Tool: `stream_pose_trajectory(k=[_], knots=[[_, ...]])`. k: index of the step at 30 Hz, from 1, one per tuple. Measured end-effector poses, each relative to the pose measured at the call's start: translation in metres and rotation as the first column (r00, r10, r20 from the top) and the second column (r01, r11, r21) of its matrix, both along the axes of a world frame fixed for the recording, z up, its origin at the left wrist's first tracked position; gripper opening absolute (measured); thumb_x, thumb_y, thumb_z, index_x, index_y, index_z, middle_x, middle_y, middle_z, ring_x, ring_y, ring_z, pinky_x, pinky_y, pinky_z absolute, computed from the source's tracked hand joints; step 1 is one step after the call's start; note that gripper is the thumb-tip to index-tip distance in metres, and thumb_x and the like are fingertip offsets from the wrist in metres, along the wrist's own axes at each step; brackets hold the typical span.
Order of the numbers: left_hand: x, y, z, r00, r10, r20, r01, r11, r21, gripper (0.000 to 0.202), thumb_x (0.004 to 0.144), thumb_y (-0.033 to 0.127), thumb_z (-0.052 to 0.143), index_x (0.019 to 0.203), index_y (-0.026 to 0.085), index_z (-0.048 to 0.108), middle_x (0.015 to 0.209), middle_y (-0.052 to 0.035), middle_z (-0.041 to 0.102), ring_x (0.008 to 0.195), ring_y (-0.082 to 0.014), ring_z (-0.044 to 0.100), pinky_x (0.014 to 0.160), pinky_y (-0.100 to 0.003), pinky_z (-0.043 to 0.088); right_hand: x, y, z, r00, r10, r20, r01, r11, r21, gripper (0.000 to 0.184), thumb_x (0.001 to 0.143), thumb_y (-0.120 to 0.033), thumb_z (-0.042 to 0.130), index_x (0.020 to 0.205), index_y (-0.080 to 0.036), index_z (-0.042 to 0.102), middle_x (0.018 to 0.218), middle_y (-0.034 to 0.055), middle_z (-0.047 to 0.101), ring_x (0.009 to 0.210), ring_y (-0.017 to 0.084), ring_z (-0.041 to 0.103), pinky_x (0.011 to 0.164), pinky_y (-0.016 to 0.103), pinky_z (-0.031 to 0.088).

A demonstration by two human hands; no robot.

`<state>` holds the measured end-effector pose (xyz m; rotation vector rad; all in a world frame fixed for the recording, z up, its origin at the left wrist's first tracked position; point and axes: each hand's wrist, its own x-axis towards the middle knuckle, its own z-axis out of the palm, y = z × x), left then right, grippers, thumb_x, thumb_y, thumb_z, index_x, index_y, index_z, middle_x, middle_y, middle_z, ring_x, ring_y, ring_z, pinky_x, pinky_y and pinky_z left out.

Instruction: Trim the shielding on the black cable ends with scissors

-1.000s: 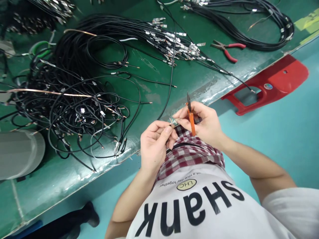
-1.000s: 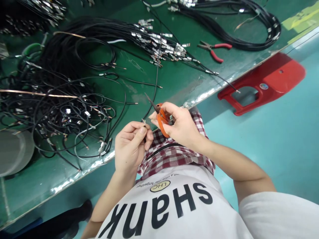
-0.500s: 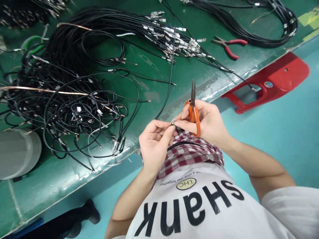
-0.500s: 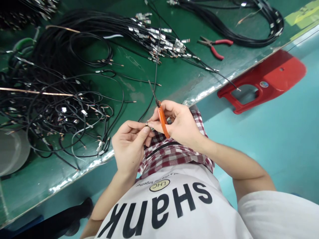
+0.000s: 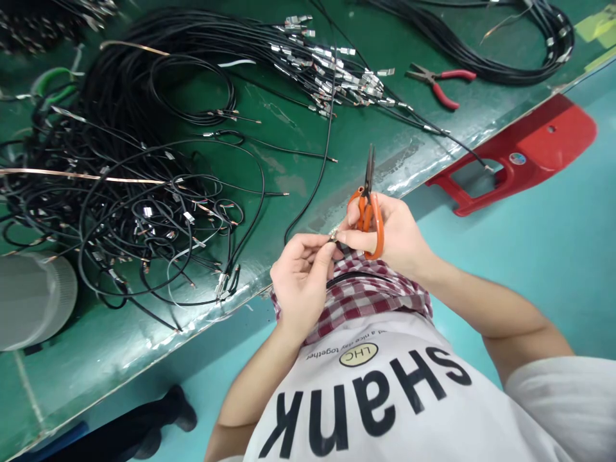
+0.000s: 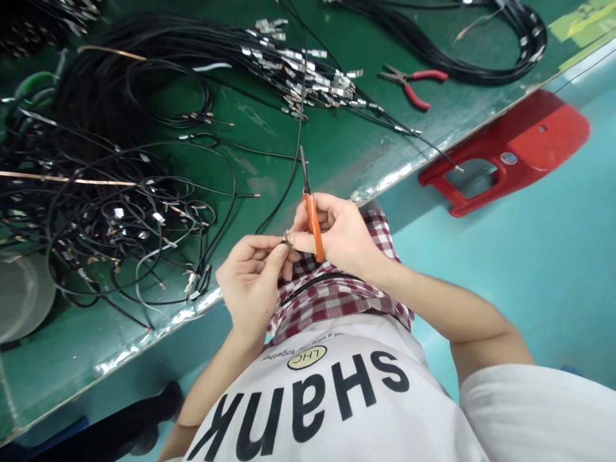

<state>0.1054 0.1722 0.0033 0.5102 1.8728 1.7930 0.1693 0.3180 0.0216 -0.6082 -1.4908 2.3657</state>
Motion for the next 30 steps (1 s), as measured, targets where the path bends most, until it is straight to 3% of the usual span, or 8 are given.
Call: stream_pose_trajectory(k=[4, 7, 10, 14, 22, 28, 30], knots=[[-0.007, -0.001, 0.003, 0.964, -0.112, 0.240, 0.086, 0.989, 0.117, 0.019, 0.090, 0.030, 0.066, 0.094, 0.012, 0.060, 0.073, -0.0037, 0.067, 0.047, -0.0043, 0.053, 0.047, -0.016, 0.043, 0.000, 0.004, -0.004, 1.000, 0.027, -0.004, -0.027, 0.999, -0.041, 0.032, 0.063, -0.015, 0.086, 0.080, -0.017, 0.059, 0.075, -0.0008, 0.071, 0.063, 0.011, 0.063, 0.060, 0.022, 0.052], [-0.010, -0.001, 0.003, 0.938, -0.167, 0.303, 0.118, 0.978, 0.172, 0.018, 0.090, 0.029, 0.066, 0.093, 0.012, 0.061, 0.073, -0.0045, 0.068, 0.046, -0.0045, 0.052, 0.046, -0.017, 0.042, 0.001, 0.005, -0.006, 0.998, 0.055, -0.003, -0.055, 0.996, -0.071, 0.033, 0.064, -0.019, 0.088, 0.081, -0.017, 0.059, 0.077, 0.0004, 0.072, 0.066, 0.013, 0.065, 0.063, 0.024, 0.053], [-0.011, -0.001, 0.003, 0.940, -0.161, 0.300, 0.110, 0.978, 0.179, 0.018, 0.089, 0.028, 0.067, 0.090, 0.012, 0.060, 0.072, -0.0045, 0.068, 0.046, -0.0045, 0.052, 0.046, -0.017, 0.042, 0.004, 0.006, -0.004, 0.998, 0.063, -0.011, -0.063, 0.998, -0.016, 0.034, 0.065, -0.020, 0.088, 0.082, -0.017, 0.059, 0.080, 0.0012, 0.072, 0.070, 0.014, 0.065, 0.067, 0.026, 0.054], [-0.008, 0.001, 0.003, 0.964, -0.104, 0.244, 0.069, 0.986, 0.151, 0.020, 0.087, 0.029, 0.070, 0.086, 0.012, 0.059, 0.071, -0.0037, 0.068, 0.046, -0.0039, 0.053, 0.045, -0.015, 0.042, 0.008, 0.005, 0.001, 0.998, 0.056, -0.013, -0.055, 0.996, 0.071, 0.034, 0.068, -0.025, 0.089, 0.082, -0.018, 0.058, 0.081, 0.0023, 0.071, 0.079, 0.018, 0.068, 0.075, 0.031, 0.056], [-0.003, 0.000, 0.006, 0.999, -0.016, 0.034, 0.016, 1.000, 0.018, 0.019, 0.087, 0.029, 0.070, 0.090, 0.012, 0.064, 0.073, -0.0026, 0.068, 0.052, -0.0038, 0.056, 0.048, -0.014, 0.044, 0.006, 0.008, 0.004, 0.998, 0.061, -0.011, -0.059, 0.989, 0.138, 0.031, 0.067, -0.022, 0.088, 0.079, -0.016, 0.060, 0.079, 0.0024, 0.070, 0.074, 0.016, 0.068, 0.071, 0.028, 0.055], [0.001, -0.002, -0.006, 0.965, 0.067, -0.253, -0.070, 0.998, -0.004, 0.010, 0.087, 0.023, 0.069, 0.093, 0.015, 0.067, 0.082, -0.0020, 0.070, 0.069, -0.0064, 0.066, 0.061, -0.015, 0.052, 0.002, 0.003, 0.001, 0.999, 0.051, -0.004, -0.051, 0.999, 0.018, 0.037, 0.061, -0.017, 0.089, 0.079, -0.017, 0.057, 0.074, -0.0008, 0.069, 0.066, 0.014, 0.065, 0.065, 0.026, 0.054], [0.003, 0.001, -0.008, 0.963, 0.099, -0.251, -0.094, 0.995, 0.031, 0.011, 0.088, 0.024, 0.069, 0.093, 0.014, 0.066, 0.082, -0.0020, 0.069, 0.067, -0.0064, 0.066, 0.060, -0.016, 0.052, 0.002, -0.001, -0.004, 0.999, 0.025, -0.023, -0.027, 0.997, -0.071, 0.037, 0.063, -0.019, 0.088, 0.080, -0.018, 0.055, 0.074, -0.0021, 0.068, 0.066, 0.013, 0.065, 0.066, 0.026, 0.054]])
